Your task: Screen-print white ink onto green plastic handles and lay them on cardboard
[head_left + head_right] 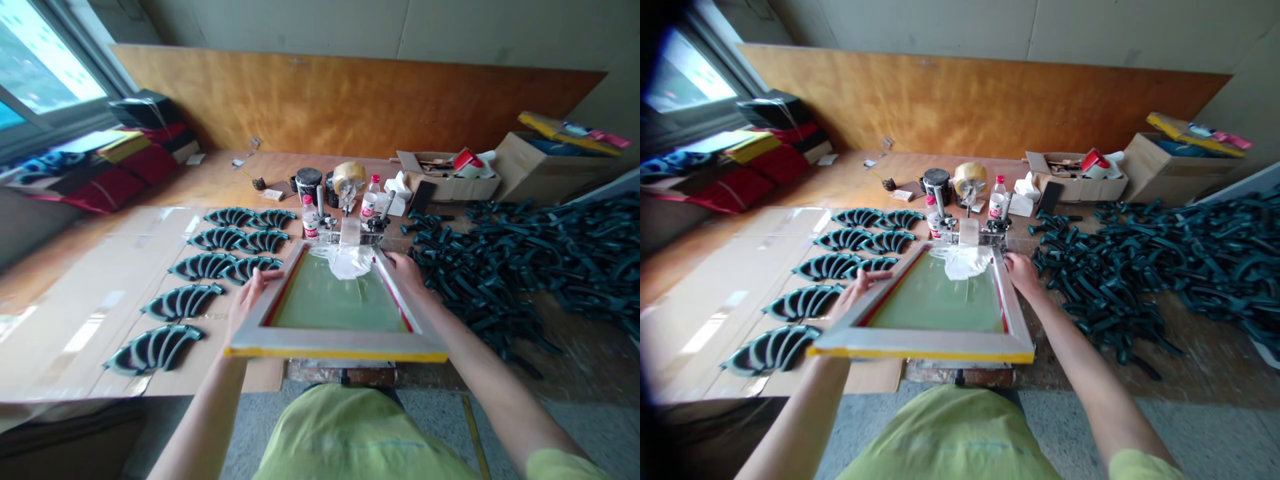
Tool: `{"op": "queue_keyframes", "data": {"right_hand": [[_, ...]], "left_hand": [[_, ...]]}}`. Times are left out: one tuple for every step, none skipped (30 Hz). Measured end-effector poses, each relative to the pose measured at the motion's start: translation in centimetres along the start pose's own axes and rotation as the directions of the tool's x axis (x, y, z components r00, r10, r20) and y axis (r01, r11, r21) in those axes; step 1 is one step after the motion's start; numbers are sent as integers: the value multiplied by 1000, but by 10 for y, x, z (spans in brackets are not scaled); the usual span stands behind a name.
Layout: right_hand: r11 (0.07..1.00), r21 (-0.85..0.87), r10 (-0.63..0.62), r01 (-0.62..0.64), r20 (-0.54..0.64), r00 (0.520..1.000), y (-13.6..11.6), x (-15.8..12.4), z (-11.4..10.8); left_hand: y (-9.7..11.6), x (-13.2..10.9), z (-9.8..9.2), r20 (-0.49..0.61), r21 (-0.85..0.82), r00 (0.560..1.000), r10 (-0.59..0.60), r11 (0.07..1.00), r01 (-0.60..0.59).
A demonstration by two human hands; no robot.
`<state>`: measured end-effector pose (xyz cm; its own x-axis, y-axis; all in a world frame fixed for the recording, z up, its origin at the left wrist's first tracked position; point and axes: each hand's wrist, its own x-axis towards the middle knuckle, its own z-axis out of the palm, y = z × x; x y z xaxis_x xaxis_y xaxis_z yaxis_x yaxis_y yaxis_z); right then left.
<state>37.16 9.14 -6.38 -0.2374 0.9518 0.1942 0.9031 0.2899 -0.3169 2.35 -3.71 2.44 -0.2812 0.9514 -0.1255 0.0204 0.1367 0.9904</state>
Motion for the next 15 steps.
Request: {"op": "queue_keyframes", "data": {"right_hand": [[1000, 11, 22, -22, -50, 999, 1, 8, -9], [1000, 28, 13, -10, -98, 995, -4, 16, -15], [998, 42, -32, 37, -132, 991, -12, 24, -19], [994, 44, -96, 103, -147, 985, -24, 31, -21], [985, 31, -164, 170, -135, 977, -37, 38, -21], [975, 4, -219, 220, -92, 971, -51, 45, -20], [970, -28, -243, 243, -27, 970, -64, 50, -18], [968, -58, -240, 243, 52, 969, -74, 54, -16], [969, -85, -219, 231, 137, 966, -82, 56, -15], [970, -106, -191, 218, 217, 957, -87, 57, -14], [971, -124, -164, 205, 279, 946, -89, 56, -13], [971, -141, -141, 193, 315, 938, -90, 54, -13], [971, -159, -120, 179, 323, 939, -89, 51, -14], [971, -179, -98, 158, 307, 947, -88, 47, -14], [971, -200, -71, 130, 278, 958, -87, 42, -13]], "left_hand": [[-14, -9, -4, 43, 23, 995, -94, 995, 93], [-29, -16, -7, 77, 44, 982, -172, 985, 169], [-45, -20, -8, 98, 54, 968, -230, 973, 226], [-62, -23, -7, 107, 53, 957, -269, 963, 265], [-78, -23, -6, 107, 52, 951, -292, 956, 288], [-92, -22, -4, 93, 60, 949, -300, 954, 295], [-105, -20, -3, 78, 79, 951, -300, 952, 294], [-115, -18, -1, 64, 103, 953, -295, 952, 288], [-123, -16, -1, 60, 122, 956, -288, 952, 279], [-128, -14, 0, 67, 135, 957, -282, 953, 271], [-130, -13, -1, 76, 141, 957, -279, 953, 267], [-131, -13, -1, 89, 140, 955, -282, 953, 268], [-130, -13, -2, 100, 135, 953, -287, 952, 273], [-129, -14, -2, 106, 127, 950, -294, 951, 280], [-127, -15, -2, 107, 121, 948, -300, 950, 288]]}}
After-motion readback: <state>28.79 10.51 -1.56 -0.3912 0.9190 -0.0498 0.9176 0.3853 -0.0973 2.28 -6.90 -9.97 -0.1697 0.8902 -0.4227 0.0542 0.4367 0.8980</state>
